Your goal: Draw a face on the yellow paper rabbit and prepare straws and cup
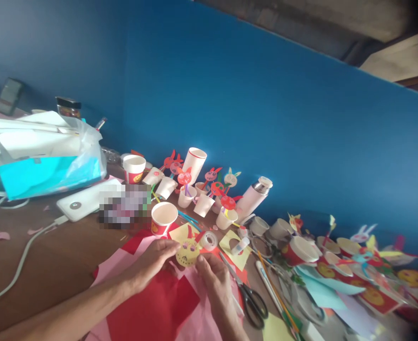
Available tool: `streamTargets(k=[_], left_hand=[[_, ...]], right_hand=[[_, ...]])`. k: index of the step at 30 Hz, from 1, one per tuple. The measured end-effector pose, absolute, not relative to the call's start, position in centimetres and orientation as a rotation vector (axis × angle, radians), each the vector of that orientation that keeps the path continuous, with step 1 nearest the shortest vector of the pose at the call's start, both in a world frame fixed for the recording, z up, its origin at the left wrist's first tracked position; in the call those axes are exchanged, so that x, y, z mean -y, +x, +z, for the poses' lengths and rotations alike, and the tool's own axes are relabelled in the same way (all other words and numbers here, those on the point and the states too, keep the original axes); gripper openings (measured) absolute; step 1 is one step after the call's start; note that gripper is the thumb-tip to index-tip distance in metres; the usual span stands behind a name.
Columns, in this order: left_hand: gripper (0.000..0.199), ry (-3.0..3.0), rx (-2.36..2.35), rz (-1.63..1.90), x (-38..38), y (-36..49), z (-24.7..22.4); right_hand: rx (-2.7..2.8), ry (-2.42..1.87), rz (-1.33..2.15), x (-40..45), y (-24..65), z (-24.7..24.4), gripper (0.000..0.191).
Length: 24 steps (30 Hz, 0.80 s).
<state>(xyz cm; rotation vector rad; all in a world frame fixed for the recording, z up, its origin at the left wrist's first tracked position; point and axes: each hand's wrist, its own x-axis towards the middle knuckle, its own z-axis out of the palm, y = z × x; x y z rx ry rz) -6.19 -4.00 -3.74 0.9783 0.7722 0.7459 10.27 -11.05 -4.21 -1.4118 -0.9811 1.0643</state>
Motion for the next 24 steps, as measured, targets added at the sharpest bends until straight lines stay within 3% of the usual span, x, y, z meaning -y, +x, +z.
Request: streamTargets(k=[9,24], left_hand=[[0.057,1.034,-0.734,0.632,4.4,-6.0,-4.1],[0.050,1.088,-0.716,0.684,4.1,-6.3,-4.0]], right_hand=[[0.596,-1.134,1.278,10.9,9.4,-5.3,0.031],[0.835,-1.292,1.134,12.0,9.8,-5.5,0.040]])
